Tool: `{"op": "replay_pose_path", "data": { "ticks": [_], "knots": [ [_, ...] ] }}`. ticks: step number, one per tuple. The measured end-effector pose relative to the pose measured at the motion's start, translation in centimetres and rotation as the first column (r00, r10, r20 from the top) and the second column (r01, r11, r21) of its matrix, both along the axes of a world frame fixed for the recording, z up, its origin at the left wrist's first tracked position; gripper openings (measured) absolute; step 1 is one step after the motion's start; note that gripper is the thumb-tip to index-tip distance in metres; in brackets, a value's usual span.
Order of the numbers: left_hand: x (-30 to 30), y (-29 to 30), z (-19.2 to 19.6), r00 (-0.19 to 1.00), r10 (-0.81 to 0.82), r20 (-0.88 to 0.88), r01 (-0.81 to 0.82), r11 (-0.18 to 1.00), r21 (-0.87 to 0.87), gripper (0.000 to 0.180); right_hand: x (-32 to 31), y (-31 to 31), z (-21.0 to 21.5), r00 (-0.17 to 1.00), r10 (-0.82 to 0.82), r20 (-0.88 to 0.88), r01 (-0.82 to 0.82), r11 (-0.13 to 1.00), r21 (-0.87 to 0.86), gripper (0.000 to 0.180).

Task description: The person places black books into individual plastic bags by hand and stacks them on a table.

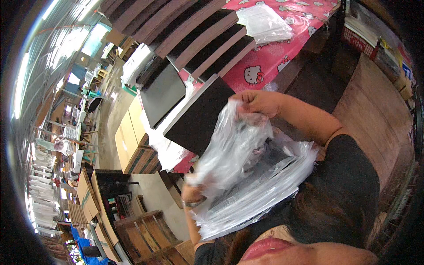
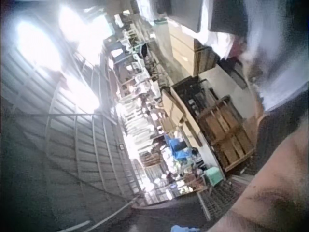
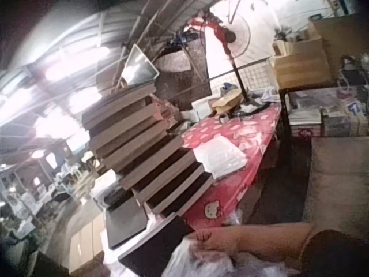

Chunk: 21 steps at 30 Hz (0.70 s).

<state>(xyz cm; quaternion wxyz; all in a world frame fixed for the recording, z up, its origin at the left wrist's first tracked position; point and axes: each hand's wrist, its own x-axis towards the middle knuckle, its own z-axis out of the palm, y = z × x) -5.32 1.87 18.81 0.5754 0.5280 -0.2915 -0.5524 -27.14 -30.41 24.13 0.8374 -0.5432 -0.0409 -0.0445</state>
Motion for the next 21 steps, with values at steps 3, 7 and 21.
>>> {"op": "replay_pose_path", "data": {
  "ticks": [3, 7, 21],
  "knots": [
    [0.0, -0.2, 2.1, 0.887, 0.441, -0.138, -0.463, 0.843, -0.275, 0.042, 0.6, -2.1, -0.4, 0.994, -0.018, -0.109, -0.022, 0.933, -0.360, 0.022],
    [3.6, -6.1, 1.8, 0.612, 0.744, 0.268, -0.705, 0.667, -0.241, 0.033, 3.2, -3.7, -0.2, 0.885, -0.394, 0.247, 0.464, 0.710, -0.530, 0.032],
    [-1.1, -1.4, 4.8, 0.505, 0.569, 0.649, -0.643, 0.749, -0.156, 0.029, -1.0, -0.3, 1.7, 0.901, -0.434, -0.024, 0.347, 0.752, -0.561, 0.015]
  ]
}}
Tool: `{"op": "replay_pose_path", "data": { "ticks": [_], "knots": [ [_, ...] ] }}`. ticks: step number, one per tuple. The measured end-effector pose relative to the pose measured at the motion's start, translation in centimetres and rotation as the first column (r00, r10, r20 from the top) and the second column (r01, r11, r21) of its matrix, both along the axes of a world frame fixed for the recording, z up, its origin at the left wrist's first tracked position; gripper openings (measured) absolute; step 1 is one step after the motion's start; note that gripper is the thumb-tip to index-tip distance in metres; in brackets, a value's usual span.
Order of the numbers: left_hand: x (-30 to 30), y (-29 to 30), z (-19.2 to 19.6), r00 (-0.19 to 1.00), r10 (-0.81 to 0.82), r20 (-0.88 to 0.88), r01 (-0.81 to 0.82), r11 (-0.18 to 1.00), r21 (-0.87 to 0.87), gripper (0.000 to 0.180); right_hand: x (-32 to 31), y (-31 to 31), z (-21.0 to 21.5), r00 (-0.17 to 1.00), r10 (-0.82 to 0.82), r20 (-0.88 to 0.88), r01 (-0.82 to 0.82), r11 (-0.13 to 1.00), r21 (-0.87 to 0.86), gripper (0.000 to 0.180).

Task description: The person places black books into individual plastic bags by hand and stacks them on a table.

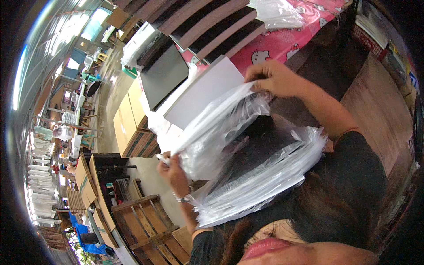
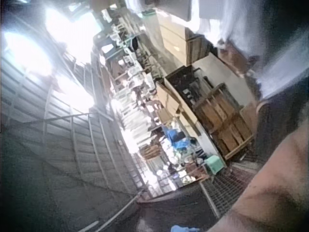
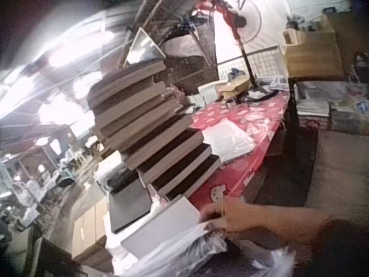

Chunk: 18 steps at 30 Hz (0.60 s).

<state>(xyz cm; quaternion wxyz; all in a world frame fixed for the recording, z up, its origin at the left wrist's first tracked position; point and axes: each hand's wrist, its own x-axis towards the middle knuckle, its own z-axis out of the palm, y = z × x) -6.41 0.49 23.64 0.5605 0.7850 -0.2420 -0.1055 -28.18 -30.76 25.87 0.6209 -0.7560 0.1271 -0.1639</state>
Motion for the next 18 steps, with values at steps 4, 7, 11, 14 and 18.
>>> {"op": "replay_pose_path", "data": {
  "ticks": [4, 7, 11, 14, 18],
  "knots": [
    [1.0, -1.0, 1.3, 0.854, -0.175, -0.489, 0.171, 0.984, -0.054, 0.020, -0.7, -1.6, -2.4, 0.997, 0.040, 0.063, -0.064, 0.897, 0.437, 0.023],
    [3.3, -0.7, -4.6, 0.652, -0.272, -0.708, 0.476, 0.874, 0.103, 0.020, -1.8, -3.3, -10.9, 0.979, 0.199, -0.047, -0.136, 0.806, 0.577, 0.029],
    [3.8, -1.0, -16.5, 0.666, -0.332, -0.668, 0.643, 0.709, 0.288, 0.022, -3.2, -4.3, -29.1, 0.946, 0.195, -0.260, 0.020, 0.765, 0.644, 0.032],
    [4.0, 1.5, -25.3, 0.763, -0.306, -0.570, 0.580, 0.714, 0.392, 0.024, -3.4, -4.0, -28.9, 0.715, 0.141, -0.684, -0.633, 0.544, -0.550, 0.031],
    [4.6, 4.5, -28.3, 0.847, -0.063, -0.528, 0.260, 0.916, 0.307, 0.027, -1.6, -2.4, -20.5, 0.903, 0.050, -0.428, -0.090, 0.993, -0.074, 0.039]
  ]
}}
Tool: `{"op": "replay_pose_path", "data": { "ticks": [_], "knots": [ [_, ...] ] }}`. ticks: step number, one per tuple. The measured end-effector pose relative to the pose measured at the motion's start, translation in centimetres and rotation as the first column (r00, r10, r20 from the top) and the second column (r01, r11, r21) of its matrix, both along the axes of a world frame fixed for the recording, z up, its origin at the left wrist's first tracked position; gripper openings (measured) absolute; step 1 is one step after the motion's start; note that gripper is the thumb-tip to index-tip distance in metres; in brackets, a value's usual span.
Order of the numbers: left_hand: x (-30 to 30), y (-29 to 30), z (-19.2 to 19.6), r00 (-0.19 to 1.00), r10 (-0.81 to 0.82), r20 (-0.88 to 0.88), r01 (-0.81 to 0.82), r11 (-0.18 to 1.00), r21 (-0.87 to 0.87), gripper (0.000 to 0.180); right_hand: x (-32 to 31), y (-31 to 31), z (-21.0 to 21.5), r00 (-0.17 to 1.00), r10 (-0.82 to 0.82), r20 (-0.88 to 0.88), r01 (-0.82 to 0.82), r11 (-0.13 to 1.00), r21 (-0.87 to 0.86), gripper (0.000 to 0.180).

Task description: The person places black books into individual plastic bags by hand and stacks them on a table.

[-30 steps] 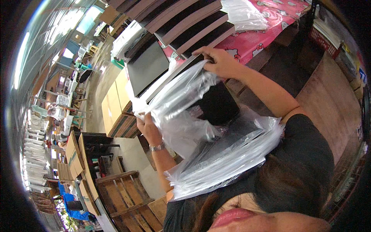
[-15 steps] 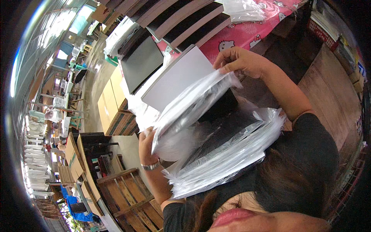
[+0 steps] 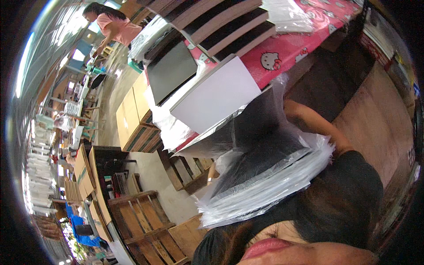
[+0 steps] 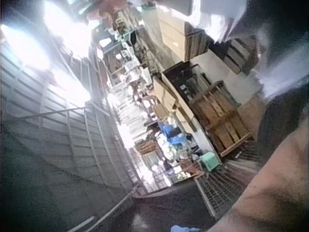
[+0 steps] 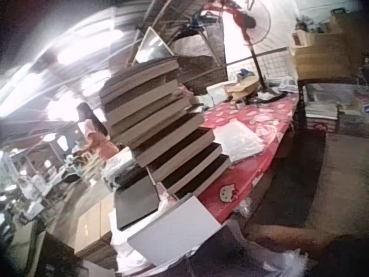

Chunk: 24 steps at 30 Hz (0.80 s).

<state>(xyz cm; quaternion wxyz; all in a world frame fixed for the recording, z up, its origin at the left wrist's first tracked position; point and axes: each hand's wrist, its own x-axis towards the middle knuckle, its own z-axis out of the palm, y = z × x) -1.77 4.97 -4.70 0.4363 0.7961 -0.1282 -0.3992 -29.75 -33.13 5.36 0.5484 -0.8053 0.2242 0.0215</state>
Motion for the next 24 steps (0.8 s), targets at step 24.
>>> {"op": "replay_pose_path", "data": {
  "ticks": [24],
  "knots": [
    [-5.4, -8.1, 17.4, 0.738, 0.666, 0.108, -0.352, 0.516, -0.781, 0.025, 1.5, 7.5, 16.3, 0.453, 0.152, 0.879, 0.744, 0.480, -0.466, 0.051]
  ]
}}
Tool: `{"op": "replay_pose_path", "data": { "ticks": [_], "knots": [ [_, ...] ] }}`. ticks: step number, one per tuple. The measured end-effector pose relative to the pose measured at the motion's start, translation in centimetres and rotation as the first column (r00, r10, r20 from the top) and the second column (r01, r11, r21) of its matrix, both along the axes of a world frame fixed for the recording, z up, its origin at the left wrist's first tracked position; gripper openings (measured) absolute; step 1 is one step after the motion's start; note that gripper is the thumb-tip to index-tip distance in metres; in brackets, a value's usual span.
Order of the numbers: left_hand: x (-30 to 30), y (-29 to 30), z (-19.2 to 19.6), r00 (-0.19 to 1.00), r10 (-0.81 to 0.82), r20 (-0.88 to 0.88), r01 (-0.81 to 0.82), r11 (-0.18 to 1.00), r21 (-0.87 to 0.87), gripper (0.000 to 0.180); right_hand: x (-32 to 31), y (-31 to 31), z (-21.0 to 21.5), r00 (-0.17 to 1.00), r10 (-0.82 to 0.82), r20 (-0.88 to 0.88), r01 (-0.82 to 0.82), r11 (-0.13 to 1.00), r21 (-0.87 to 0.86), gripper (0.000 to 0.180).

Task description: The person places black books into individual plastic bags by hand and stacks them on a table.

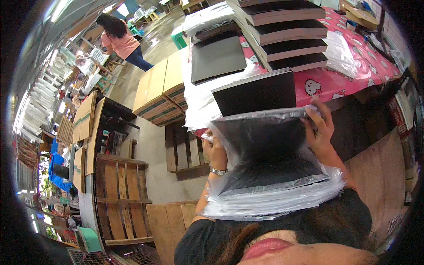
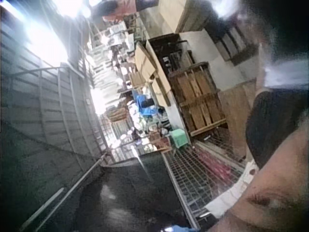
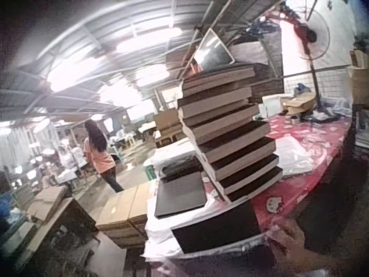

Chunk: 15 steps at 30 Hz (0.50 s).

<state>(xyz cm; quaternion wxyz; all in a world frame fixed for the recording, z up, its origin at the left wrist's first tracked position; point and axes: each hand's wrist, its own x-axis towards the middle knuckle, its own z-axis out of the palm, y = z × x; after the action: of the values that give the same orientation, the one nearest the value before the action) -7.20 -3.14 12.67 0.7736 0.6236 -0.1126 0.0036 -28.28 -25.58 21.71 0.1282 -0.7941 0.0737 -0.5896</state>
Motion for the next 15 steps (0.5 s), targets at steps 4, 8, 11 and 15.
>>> {"op": "replay_pose_path", "data": {
  "ticks": [4, 8, 11, 15],
  "knots": [
    [-0.5, 1.2, 3.4, 0.975, -0.188, 0.115, 0.183, 0.982, 0.054, 0.026, 0.2, 0.5, 1.3, 0.952, -0.283, -0.114, 0.246, 0.933, -0.263, 0.046],
    [1.1, 4.0, 1.5, 0.990, -0.133, 0.046, 0.135, 0.990, -0.043, 0.025, -2.7, -0.5, 1.1, 0.482, 0.830, -0.280, -0.624, 0.550, 0.555, 0.041],
    [1.2, 5.9, 5.0, 0.994, -0.105, 0.030, 0.104, 0.993, 0.054, 0.021, -2.4, -1.8, 2.6, -0.224, 0.974, -0.028, -0.588, -0.112, 0.801, 0.056],
    [1.6, 5.8, 7.4, 0.923, -0.363, 0.130, 0.354, 0.931, 0.091, 0.020, -0.3, -1.6, -6.4, -0.447, 0.888, 0.108, -0.346, -0.283, 0.895, 0.076]
  ]
}}
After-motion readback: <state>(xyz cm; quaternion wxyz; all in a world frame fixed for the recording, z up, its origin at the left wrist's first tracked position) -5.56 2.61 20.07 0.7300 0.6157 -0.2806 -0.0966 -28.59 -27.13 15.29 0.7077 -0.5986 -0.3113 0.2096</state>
